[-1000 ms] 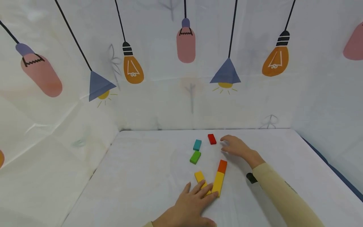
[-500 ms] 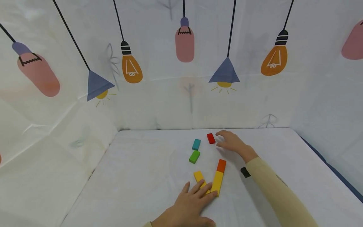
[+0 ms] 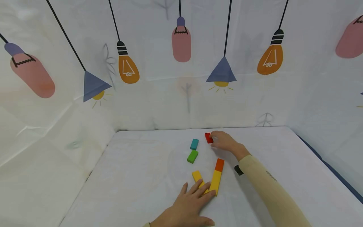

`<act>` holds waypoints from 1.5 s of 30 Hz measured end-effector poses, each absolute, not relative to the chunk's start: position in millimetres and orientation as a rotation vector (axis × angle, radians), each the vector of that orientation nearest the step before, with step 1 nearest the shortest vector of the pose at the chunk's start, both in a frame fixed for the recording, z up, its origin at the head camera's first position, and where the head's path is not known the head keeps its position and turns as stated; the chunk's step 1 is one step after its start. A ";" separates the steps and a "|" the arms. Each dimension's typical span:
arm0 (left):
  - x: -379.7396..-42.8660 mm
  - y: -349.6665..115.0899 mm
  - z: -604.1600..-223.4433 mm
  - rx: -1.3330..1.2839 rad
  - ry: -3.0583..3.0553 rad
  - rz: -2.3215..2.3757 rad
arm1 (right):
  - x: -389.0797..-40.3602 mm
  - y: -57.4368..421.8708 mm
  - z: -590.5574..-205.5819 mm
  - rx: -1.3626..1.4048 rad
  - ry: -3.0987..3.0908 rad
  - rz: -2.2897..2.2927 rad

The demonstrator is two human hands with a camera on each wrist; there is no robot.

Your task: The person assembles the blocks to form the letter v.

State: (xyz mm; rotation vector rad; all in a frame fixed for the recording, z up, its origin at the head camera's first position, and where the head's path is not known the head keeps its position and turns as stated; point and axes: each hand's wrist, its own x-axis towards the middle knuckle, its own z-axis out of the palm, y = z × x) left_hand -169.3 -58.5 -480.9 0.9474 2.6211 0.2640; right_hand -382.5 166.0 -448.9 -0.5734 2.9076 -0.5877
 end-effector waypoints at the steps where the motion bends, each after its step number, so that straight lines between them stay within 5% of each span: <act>1: -169.1 -58.8 -480.8 0.954 2.625 0.267 | -382.9 164.8 -449.1 -0.563 2.902 -0.579; 45: -166.8 -60.4 -473.8 0.957 2.627 0.253 | -410.8 145.2 -447.9 -0.622 2.851 -0.634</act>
